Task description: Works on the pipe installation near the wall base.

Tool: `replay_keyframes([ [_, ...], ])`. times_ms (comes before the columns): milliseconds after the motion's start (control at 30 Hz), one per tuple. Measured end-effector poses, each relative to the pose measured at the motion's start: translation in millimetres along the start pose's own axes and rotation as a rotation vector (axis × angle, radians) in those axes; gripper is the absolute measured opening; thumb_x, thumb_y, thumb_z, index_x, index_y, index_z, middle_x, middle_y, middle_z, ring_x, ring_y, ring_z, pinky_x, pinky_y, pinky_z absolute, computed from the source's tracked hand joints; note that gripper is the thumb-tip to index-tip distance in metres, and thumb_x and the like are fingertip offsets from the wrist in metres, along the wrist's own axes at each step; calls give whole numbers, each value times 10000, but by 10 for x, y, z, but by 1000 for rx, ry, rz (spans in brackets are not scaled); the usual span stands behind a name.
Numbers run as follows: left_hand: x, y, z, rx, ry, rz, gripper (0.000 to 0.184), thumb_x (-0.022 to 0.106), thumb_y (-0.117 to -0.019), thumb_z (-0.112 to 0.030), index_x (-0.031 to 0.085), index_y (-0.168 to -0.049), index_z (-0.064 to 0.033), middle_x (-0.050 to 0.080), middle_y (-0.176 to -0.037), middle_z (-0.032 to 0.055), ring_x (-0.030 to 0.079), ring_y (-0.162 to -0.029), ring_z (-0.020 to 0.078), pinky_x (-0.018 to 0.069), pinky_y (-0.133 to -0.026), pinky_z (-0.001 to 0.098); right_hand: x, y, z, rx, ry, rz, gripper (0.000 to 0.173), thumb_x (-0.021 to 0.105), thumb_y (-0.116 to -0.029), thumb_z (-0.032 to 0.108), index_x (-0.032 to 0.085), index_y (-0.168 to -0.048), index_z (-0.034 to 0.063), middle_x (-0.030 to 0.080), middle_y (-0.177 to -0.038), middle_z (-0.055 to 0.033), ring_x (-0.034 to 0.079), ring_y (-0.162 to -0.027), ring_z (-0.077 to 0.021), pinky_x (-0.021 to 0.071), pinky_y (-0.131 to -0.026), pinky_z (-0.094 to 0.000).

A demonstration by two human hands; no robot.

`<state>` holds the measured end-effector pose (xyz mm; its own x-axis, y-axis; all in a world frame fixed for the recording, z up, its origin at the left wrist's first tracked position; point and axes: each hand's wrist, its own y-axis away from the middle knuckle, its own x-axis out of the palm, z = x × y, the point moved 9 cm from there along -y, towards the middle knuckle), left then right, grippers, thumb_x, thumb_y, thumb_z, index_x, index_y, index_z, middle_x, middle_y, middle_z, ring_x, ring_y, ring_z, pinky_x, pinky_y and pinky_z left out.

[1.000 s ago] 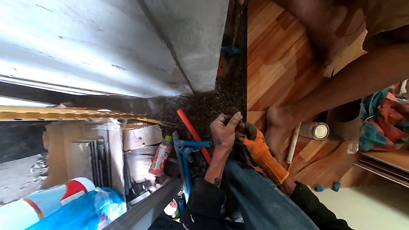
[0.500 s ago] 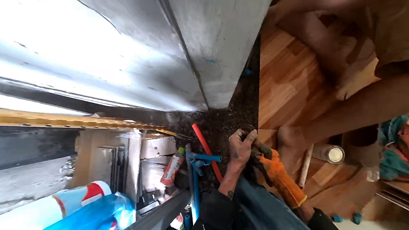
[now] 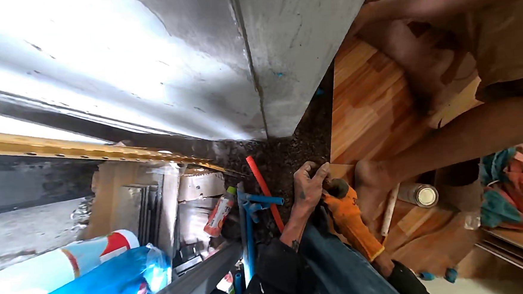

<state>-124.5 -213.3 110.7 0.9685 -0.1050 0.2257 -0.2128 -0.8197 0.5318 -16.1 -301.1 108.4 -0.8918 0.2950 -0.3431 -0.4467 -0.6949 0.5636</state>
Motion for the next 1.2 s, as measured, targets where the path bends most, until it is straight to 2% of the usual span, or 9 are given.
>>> replay_keyframes([
  [67, -20, -15, -23, 0, -1, -4, 122, 667, -991, -89, 655, -968, 31, 724, -788, 90, 698, -690, 135, 599, -690, 287, 32, -15, -20, -31, -80, 60, 315, 740, -870, 110, 653, -1152, 1, 699, -994, -70, 682, -878, -108, 596, -794, -302],
  [167, -47, -27, -16, -3, -6, -5, 122, 679, -983, -83, 658, -964, 35, 726, -791, 96, 707, -710, 144, 606, -711, 297, 74, 15, 2, -109, -38, 204, 373, 575, -978, 128, 618, -1323, -9, 687, -1215, -99, 664, -1075, -93, 558, -960, -296],
  [333, -29, -29, 30, -26, -56, 0, 140, 696, -975, -111, 664, -932, 18, 718, -801, 89, 687, -708, 132, 586, -705, 292, 15, -21, 37, -13, 73, 103, 284, 729, -883, 120, 688, -1146, 22, 713, -1026, -74, 684, -926, -116, 582, -853, -329],
  [467, -18, -49, 65, -29, -114, 6, 156, 689, -985, -142, 669, -963, 11, 717, -801, 81, 676, -687, 129, 580, -683, 294, -10, -20, 42, 24, 162, 68, 358, 760, -879, 194, 667, -1172, 11, 701, -1064, -110, 676, -992, -168, 563, -911, -383],
  [600, 0, -35, 51, -49, -120, -16, 150, 689, -985, -132, 656, -969, 13, 731, -815, 88, 694, -696, 134, 591, -686, 299, -20, -68, -50, -38, 7, 110, 379, 716, -885, 169, 639, -1208, -12, 691, -1058, -78, 672, -949, -100, 581, -857, -292],
  [767, 45, -20, 39, -36, -127, 7, 153, 689, -988, -141, 653, -995, 8, 729, -811, 88, 692, -661, 130, 592, -632, 282, -15, -73, -113, 15, -135, 79, 384, 769, -850, 95, 637, -1194, -15, 700, -1034, -80, 683, -910, -98, 594, -818, -280],
  [933, 6, -26, 8, 77, -118, -24, 141, 705, -973, -126, 668, -960, 9, 730, -786, 87, 703, -689, 142, 603, -683, 303, 38, -53, -128, -30, -132, 204, 300, 609, -973, 130, 646, -1243, 6, 710, -1035, -51, 685, -906, -85, 594, -825, -282],
  [1100, 57, 4, 44, 76, -60, -10, 135, 695, -977, -109, 670, -999, 21, 740, -811, 108, 709, -668, 162, 613, -647, 307, 7, -14, -88, 49, -118, 35, 324, 778, -842, 70, 661, -1137, 3, 710, -980, -73, 692, -877, -102, 603, -801, -296],
  [1200, 74, 3, 17, 94, -70, 2, 139, 701, -975, -120, 678, -998, 15, 749, -821, 109, 715, -671, 165, 612, -635, 307, 7, -14, -125, 46, -230, 20, 326, 773, -836, 21, 648, -1136, -10, 703, -975, -68, 686, -871, -94, 602, -787, -270],
])
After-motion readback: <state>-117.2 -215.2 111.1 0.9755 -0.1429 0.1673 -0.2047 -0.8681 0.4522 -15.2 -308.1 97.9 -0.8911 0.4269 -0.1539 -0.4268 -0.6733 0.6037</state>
